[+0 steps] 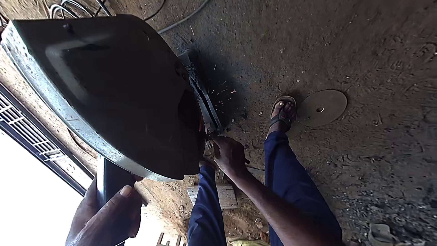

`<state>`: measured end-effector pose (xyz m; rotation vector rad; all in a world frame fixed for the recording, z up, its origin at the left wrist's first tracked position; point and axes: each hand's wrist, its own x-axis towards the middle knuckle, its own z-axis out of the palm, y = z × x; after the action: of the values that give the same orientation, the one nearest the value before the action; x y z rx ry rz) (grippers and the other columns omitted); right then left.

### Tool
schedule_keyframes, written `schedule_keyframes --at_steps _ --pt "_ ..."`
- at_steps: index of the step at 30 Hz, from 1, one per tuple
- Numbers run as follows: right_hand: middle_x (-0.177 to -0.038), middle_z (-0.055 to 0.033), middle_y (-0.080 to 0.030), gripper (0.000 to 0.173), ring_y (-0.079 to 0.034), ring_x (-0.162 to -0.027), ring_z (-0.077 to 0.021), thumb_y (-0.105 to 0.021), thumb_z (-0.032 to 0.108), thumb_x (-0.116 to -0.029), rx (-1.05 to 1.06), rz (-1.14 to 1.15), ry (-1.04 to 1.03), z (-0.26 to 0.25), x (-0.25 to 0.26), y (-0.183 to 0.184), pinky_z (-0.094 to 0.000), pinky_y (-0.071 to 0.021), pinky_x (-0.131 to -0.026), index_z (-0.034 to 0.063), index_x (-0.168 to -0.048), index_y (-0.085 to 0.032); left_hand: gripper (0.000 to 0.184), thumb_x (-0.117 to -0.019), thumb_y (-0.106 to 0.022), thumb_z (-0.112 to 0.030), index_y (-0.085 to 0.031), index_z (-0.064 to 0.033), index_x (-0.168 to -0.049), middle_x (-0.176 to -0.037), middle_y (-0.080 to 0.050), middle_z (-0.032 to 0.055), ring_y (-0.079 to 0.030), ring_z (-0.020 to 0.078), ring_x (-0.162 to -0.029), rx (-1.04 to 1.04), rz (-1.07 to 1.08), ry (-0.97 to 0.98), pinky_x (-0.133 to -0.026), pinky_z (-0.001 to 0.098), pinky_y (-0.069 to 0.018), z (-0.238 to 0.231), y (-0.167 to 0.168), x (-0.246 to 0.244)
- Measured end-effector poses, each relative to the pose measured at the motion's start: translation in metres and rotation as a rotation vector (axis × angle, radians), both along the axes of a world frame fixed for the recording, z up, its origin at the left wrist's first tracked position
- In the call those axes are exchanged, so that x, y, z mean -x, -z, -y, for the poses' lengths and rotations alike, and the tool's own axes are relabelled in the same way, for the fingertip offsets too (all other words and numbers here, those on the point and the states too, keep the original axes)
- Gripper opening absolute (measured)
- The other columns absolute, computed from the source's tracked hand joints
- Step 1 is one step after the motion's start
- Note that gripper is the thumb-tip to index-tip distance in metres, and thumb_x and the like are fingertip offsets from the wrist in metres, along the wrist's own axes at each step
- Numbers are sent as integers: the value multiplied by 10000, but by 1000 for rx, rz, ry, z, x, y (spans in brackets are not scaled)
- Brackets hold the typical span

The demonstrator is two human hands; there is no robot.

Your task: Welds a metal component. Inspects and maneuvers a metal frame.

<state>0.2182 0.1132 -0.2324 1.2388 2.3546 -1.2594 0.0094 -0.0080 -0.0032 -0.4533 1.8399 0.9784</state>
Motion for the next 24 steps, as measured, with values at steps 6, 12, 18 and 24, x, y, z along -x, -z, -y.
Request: schedule_keyframes --at_steps 6,12,18,24 --pt "-848 -24 -720 204 -698 -800 -209 -608 210 -983 -52 11 -65 3 -4 3 -400 -556 -645 172 -1111 -762 373 -1008 -572 -175 -429 -140 -1351 -722 -578 101 -568 197 -461 -20 11 8 -377 337 -519 3 1 1" --pt "-861 -47 -703 226 -672 -777 -233 -623 201 -976 -153 -45 -139 0 -7 3 -392 -536 -617 126 -1148 -749 375 -1015 -559 -173 -419 -151 -1362 -720 -579 98 -564 191 -459 -9 9 12 -377 330 -516 2 0 1" --pt "-891 -62 -708 266 -671 -799 -254 -631 153 -948 -252 -5 -172 -6 -7 8 -408 -536 -652 120 -1186 -744 359 -1005 -562 -148 -405 -147 -1328 -661 -550 91 -568 205 -449 -6 -16 -3 -371 337 -513 -2 0 -1" --pt "-1106 -4 -750 269 -706 -986 -118 -626 177 -1019 26 -244 226 -54 -11 -41 -333 -597 -869 163 -1264 -736 422 -967 -598 -197 -479 -144 -1368 -692 -577 109 -542 174 -426 1 -41 -7 -366 314 -499 -11 1 -5"
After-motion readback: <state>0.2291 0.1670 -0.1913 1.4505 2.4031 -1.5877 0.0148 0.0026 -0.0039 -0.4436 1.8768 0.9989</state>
